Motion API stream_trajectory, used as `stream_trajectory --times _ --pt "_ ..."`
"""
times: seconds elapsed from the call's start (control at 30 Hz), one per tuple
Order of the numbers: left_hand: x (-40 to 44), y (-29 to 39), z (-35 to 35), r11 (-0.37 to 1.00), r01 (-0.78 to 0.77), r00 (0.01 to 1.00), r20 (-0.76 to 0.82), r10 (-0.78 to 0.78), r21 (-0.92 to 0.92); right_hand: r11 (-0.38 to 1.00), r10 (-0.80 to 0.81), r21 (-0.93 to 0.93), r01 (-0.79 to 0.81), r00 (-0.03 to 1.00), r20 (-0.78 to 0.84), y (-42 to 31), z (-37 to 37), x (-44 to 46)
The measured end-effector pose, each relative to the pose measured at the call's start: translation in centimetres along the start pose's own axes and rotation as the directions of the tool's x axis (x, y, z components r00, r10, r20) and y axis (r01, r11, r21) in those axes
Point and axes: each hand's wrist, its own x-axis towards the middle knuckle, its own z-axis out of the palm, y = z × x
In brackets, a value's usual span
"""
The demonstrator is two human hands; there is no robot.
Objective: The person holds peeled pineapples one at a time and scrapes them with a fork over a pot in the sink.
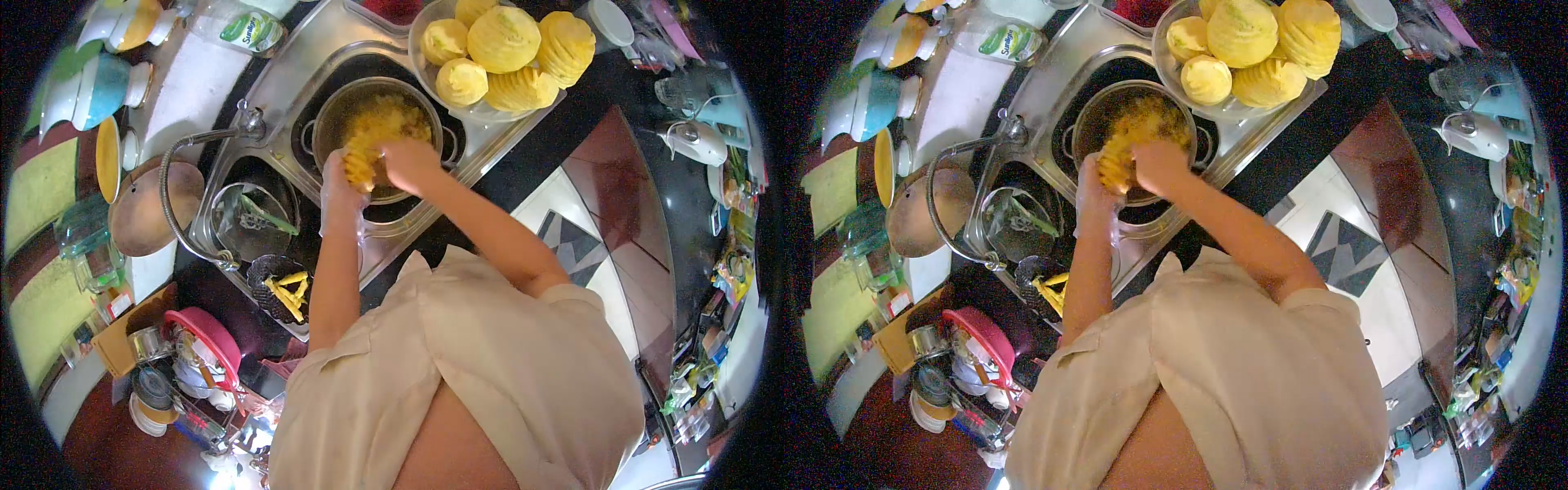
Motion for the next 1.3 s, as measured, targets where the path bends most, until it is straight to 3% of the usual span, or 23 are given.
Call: stream_trajectory --times 0.13,0.17,0.23,0.33,0.4,0.5,0.6,0.67,0.73,0.8,0.83,0.9,0.93,0.97,1.03,1.07,1.1,1.2,1.23,1.3 --pt "-0.3 -0.8 -0.2 0.992 -0.105 0.994 -0.022 0.107 0.071 0.996 0.069 -0.054 -0.067 0.997 0.036 0.7 -0.3 2.2" --pt "0.3 -1.0 -1.1 0.908 -0.288 0.957 0.066 0.282 0.305 0.998 0.058 -0.001 -0.058 0.991 -0.118 0.5 0.9 1.9" --pt "1.1 -1.0 -3.1 0.739 -0.439 0.895 0.182 0.406 0.511 0.999 0.052 0.008 -0.051 0.998 -0.048 -1.0 0.5 0.1" --pt "1.8 0.1 -2.3 0.846 -0.314 0.949 0.178 0.262 0.43 1.0 0.012 0.005 -0.012 0.998 0.057 0.3 -0.2 0.9" --pt "0.5 0.2 -0.8 0.995 -0.042 0.999 -0.001 0.042 0.092 0.992 0.122 0.024 -0.123 0.992 0.04 1.7 -0.7 2.5" --pt "1.8 0.0 -0.5 1.0 -0.016 0.999 -0.031 0.017 0.024 0.998 0.047 0.029 -0.047 0.999 -0.011 -0.5 0.7 0.6" --pt "0.8 1.0 -0.7 0.99 -0.108 0.991 0.087 0.1 0.089 0.999 0.024 0.04 -0.027 0.997 0.07 -0.9 0.6 -0.9" --pt "0.5 0.3 -1.7 0.843 -0.361 0.933 0.161 0.323 0.399 0.999 0.004 0.037 -0.009 0.992 0.129 0.1 0.4 -0.6" --pt "-2.1 0.8 0.3 0.855 -0.334 0.941 0.182 0.284 0.397 0.992 0.062 0.106 -0.071 0.995 0.081 1.0 -1.0 2.2" --pt "-3.8 1.1 1.7 0.832 -0.361 0.931 0.221 0.292 0.421 0.992 0.129 -0.017 -0.129 0.992 0.012 0.4 0.2 3.0" --pt "-2.8 0.8 1.1 0.876 -0.325 0.939 0.235 0.252 0.357 0.998 0.06 0.014 -0.059 0.996 -0.06 -0.2 0.4 1.8" --pt "-1.2 1.4 1.3 0.997 -0.063 0.998 0.008 0.063 0.05 0.999 0.043 0.027 -0.042 0.999 -0.032 -1.1 0.0 0.0" --pt "-2.0 1.5 1.2 0.997 -0.055 0.998 0.005 0.055 0.053 0.999 0.029 0.045 -0.029 0.999 0.017 -1.2 -0.1 -0.9" --pt "-2.8 1.7 1.1 0.909 -0.26 0.965 0.122 0.232 0.325 0.997 0.021 0.067 -0.022 0.999 0.027 -0.7 -0.1 -1.0" --pt "-3.3 1.5 0.7 0.716 -0.444 0.896 0.265 0.356 0.539 0.997 0.036 0.063 -0.035 0.999 -0.02 0.8 -0.7 1.2" --pt "-2.6 1.3 0.5 0.846 -0.29 0.956 0.181 0.232 0.448 0.997 0.049 0.058 -0.044 0.996 -0.077 1.4 -1.0 2.2" --pt "-1.4 1.3 0.4 0.932 -0.132 0.988 0.125 0.095 0.337 0.997 0.082 -0.002 -0.082 0.997 0.007 1.5 -0.1 2.8" --pt "1.7 -0.2 -1.7 0.893 -0.244 0.97 0.104 0.221 0.377 0.999 0.009 0.042 -0.008 0.999 -0.04 0.0 0.7 0.2" --pt "1.1 0.0 -1.2 0.878 -0.274 0.962 0.092 0.259 0.392 1.0 0.012 0.015 -0.013 0.998 0.062 -0.7 0.3 -1.0" --pt "-1.1 1.4 0.4 0.826 -0.35 0.937 0.182 0.3 0.442 0.999 0.029 0.025 -0.031 0.996 0.088 -0.4 0.2 -1.2"
